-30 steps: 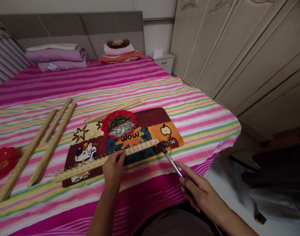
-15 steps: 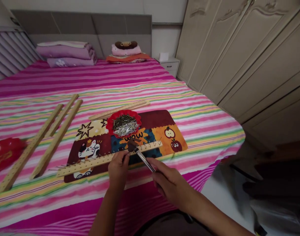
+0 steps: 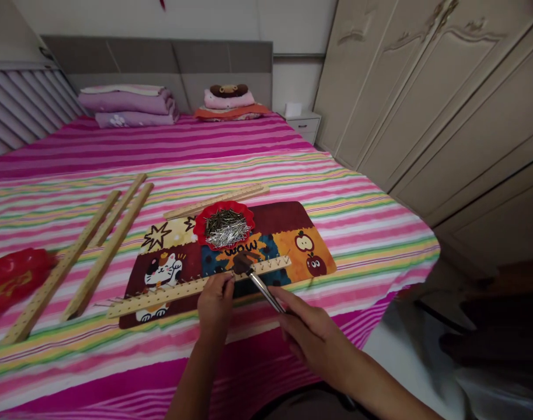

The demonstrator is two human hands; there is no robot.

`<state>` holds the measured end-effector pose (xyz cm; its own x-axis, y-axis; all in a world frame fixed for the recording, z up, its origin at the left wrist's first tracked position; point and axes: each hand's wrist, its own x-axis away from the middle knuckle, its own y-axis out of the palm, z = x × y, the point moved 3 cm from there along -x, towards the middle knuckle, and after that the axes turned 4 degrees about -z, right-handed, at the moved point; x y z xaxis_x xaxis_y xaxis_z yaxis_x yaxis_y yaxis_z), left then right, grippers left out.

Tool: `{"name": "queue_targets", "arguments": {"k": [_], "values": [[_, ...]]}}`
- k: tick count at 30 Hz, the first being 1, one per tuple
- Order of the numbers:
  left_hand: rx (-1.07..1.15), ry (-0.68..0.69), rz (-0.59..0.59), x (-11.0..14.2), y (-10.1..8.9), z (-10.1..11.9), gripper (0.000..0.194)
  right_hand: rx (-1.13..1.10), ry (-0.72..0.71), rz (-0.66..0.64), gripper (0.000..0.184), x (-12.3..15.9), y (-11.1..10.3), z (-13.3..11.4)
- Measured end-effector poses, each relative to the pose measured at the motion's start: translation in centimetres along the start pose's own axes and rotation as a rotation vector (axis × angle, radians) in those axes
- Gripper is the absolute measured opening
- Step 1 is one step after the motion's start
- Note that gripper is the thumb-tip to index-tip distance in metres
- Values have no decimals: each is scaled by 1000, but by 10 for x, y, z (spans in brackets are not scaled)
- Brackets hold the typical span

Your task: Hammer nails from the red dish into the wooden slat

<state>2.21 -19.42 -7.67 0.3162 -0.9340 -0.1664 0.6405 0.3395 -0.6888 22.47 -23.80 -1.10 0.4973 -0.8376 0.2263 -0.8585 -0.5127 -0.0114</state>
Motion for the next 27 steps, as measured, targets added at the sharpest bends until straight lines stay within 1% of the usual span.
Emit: {"name": "queue_targets", "arguments": {"k": [2,4,7,10,12,14,16,18,20,23,25,27], "values": [[22,-15,-5,1,0,1,17,-36,36,22,48,11,-9,2],[24,-27,-11,2,-5,4,17,-62,82,71,52,23,-19,7],[-31,-29,5,-2,-21,12,19,-138,180,204,59,40,-35,19],[-127,-1,48,-23,-41,27,23,-189,244,306,64,51,-47,32],[-198,39,47,-48,-46,39,23,-196,256,333,68,53,-53,38],[-285,63,-26,-74,-40,50,21,-196,268,337,70,54,-56,42],[-393,60,-138,-97,-26,58,21,-192,279,356,70,55,-58,44],[-468,42,-211,-113,-10,63,19,-206,289,402,70,57,-59,44],[-489,22,-227,-123,3,64,16,-244,301,431,71,60,-60,44],[-481,-5,-227,-130,12,61,10,-300,327,395,72,62,-62,44],[-451,-25,-228,-134,12,57,10,-309,326,375,72,63,-64,45],[-400,-49,-224,-138,6,53,11,-303,302,385,71,63,-67,46]]}}
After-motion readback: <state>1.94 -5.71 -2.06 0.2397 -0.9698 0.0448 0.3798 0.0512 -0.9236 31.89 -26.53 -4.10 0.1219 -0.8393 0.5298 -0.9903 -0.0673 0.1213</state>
